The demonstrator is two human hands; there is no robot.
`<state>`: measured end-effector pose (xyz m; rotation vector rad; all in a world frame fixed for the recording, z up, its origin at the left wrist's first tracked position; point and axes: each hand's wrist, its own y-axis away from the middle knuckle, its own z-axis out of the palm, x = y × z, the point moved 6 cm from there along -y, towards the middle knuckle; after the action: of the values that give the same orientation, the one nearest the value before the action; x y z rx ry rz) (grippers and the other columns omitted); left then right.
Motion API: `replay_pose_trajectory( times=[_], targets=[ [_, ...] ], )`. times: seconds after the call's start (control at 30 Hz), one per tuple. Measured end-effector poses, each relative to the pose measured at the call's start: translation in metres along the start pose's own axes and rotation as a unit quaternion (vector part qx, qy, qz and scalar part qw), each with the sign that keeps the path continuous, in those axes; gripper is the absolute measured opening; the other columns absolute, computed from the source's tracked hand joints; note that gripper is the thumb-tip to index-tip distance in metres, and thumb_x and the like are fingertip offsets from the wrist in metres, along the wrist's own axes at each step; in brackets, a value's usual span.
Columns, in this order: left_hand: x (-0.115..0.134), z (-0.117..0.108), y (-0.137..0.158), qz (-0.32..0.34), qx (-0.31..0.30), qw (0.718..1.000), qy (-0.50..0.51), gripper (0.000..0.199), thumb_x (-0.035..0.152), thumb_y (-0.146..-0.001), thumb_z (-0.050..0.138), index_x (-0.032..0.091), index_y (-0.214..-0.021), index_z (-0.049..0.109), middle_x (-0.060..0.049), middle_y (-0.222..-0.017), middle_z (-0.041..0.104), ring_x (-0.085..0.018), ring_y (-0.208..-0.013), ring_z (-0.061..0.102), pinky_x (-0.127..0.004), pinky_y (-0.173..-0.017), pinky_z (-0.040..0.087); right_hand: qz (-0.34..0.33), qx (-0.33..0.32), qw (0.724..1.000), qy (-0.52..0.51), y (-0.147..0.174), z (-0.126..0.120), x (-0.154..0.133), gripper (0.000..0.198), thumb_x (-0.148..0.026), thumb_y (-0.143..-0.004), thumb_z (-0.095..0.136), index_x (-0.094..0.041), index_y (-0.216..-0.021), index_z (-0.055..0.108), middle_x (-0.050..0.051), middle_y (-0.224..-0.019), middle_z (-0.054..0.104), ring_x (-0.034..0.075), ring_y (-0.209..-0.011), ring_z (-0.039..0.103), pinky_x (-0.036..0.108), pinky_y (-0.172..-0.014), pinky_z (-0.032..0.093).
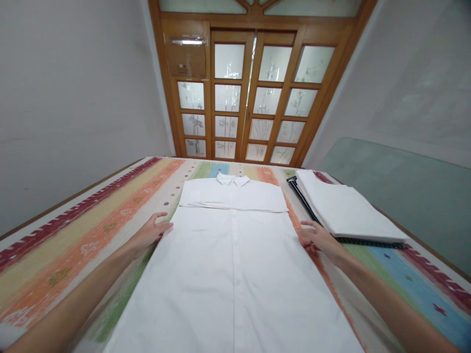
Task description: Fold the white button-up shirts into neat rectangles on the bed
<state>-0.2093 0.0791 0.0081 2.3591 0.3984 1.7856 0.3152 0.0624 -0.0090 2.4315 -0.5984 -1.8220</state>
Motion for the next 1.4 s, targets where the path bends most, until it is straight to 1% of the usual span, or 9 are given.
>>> replay_pose_trajectory(
  times=[0.07, 0.17, 0.27, 0.43, 0.6, 0.73, 1.0, 1.2, 1.4],
  targets=[
    [0.0, 0.004, 0.0, 0.007, -0.036, 0.999, -0.006, 0.082, 0.051, -0.061, 0.077, 0.02, -0.13, 0.044, -0.001, -0.085, 0.07, -0.02, -0.076, 0.067, -0.029, -0.066, 0.049, 0.033, -0.021, 0.999, 0.0, -0.003, 0.001, 0.0, 0.045, -0.037, -0.067, 0.074, -0.02, -0.102, 0.053, 0.004, -0.074, 0.068, 0.007, -0.041, 0.045, 0.016, -0.033, 0.023],
    [0.002, 0.009, 0.0, 0.027, -0.092, 0.995, -0.037, 0.076, 0.055, -0.06, 0.075, 0.019, -0.124, 0.053, 0.004, -0.071, 0.064, -0.017, -0.065, 0.061, -0.025, -0.057, 0.043, 0.061, -0.088, 0.994, -0.009, -0.007, 0.006, 0.001, 0.03, -0.039, -0.068, 0.071, -0.02, -0.078, 0.052, -0.005, -0.053, 0.052, 0.003, -0.035, 0.029, 0.016, -0.034, 0.012],
    [0.003, 0.01, -0.001, 0.04, -0.117, 0.99, -0.061, 0.072, 0.057, -0.059, 0.075, 0.015, -0.116, 0.062, 0.004, -0.064, 0.061, -0.016, -0.062, 0.058, -0.024, -0.055, 0.04, 0.067, -0.144, 0.987, -0.005, -0.009, 0.013, 0.002, 0.04, -0.044, -0.066, 0.073, -0.022, -0.06, 0.04, -0.012, -0.044, 0.031, 0.003, -0.037, 0.019, 0.018, -0.035, 0.009],
    [-0.001, 0.009, -0.005, 0.035, -0.114, 0.992, -0.044, 0.071, 0.059, -0.056, 0.077, 0.014, -0.11, 0.066, -0.001, -0.072, 0.067, -0.018, -0.066, 0.062, -0.026, -0.059, 0.044, -0.01, -0.105, 0.994, 0.003, -0.008, 0.014, -0.001, 0.044, -0.046, -0.056, 0.081, -0.021, -0.066, 0.046, -0.007, -0.052, 0.049, 0.008, -0.045, 0.041, 0.021, -0.041, 0.028],
    [-0.011, 0.004, -0.012, 0.043, -0.093, 0.995, 0.019, 0.075, 0.058, -0.053, 0.082, 0.013, -0.111, 0.067, -0.007, -0.083, 0.073, -0.024, -0.077, 0.068, -0.032, -0.068, 0.052, -0.055, -0.052, 0.995, -0.062, -0.004, 0.005, 0.003, 0.059, -0.051, -0.05, 0.086, -0.024, -0.087, 0.048, -0.008, -0.054, 0.056, 0.012, -0.048, 0.05, 0.022, -0.045, 0.035],
    [-0.018, 0.001, -0.016, 0.043, -0.082, 0.994, 0.054, 0.07, 0.06, -0.051, 0.083, 0.016, -0.104, 0.07, -0.009, -0.086, 0.075, -0.026, -0.081, 0.069, -0.034, -0.072, 0.054, -0.08, -0.068, 0.992, -0.07, -0.004, -0.002, 0.01, 0.061, -0.057, -0.053, 0.084, -0.022, -0.094, 0.056, -0.006, -0.057, 0.058, 0.013, -0.052, 0.054, 0.024, -0.049, 0.04],
    [-0.001, -0.003, -0.005, 0.07, -0.044, 0.994, -0.064, 0.076, 0.07, -0.045, 0.078, 0.016, -0.099, 0.074, -0.009, -0.086, 0.076, -0.026, -0.078, 0.069, -0.031, -0.068, 0.053, -0.133, -0.126, 0.98, 0.073, -0.012, -0.013, 0.016, 0.067, -0.059, -0.059, 0.079, -0.017, -0.112, 0.07, 0.004, -0.078, 0.068, 0.016, -0.064, 0.059, 0.026, -0.055, 0.044],
    [0.005, -0.004, -0.006, 0.151, 0.014, 0.975, -0.164, 0.064, 0.074, -0.051, 0.069, 0.017, -0.079, 0.075, -0.002, -0.064, 0.069, -0.021, -0.064, 0.061, -0.027, -0.059, 0.045, -0.222, -0.033, 0.954, 0.199, -0.01, -0.017, 0.005, 0.047, -0.053, -0.063, 0.073, -0.018, -0.093, 0.078, 0.001, -0.063, 0.065, 0.018, -0.059, 0.055, 0.029, -0.059, 0.044],
    [0.008, -0.006, -0.001, 0.201, 0.031, 0.956, -0.213, 0.056, 0.074, -0.062, 0.062, 0.019, -0.068, 0.069, 0.0, -0.061, 0.062, -0.019, -0.065, 0.055, -0.025, -0.061, 0.042, -0.281, 0.019, 0.939, 0.198, 0.007, -0.015, -0.011, 0.035, -0.057, -0.071, 0.066, -0.022, -0.063, 0.07, 0.005, -0.07, 0.064, 0.022, -0.071, 0.058, 0.033, -0.071, 0.047]
  ],
)
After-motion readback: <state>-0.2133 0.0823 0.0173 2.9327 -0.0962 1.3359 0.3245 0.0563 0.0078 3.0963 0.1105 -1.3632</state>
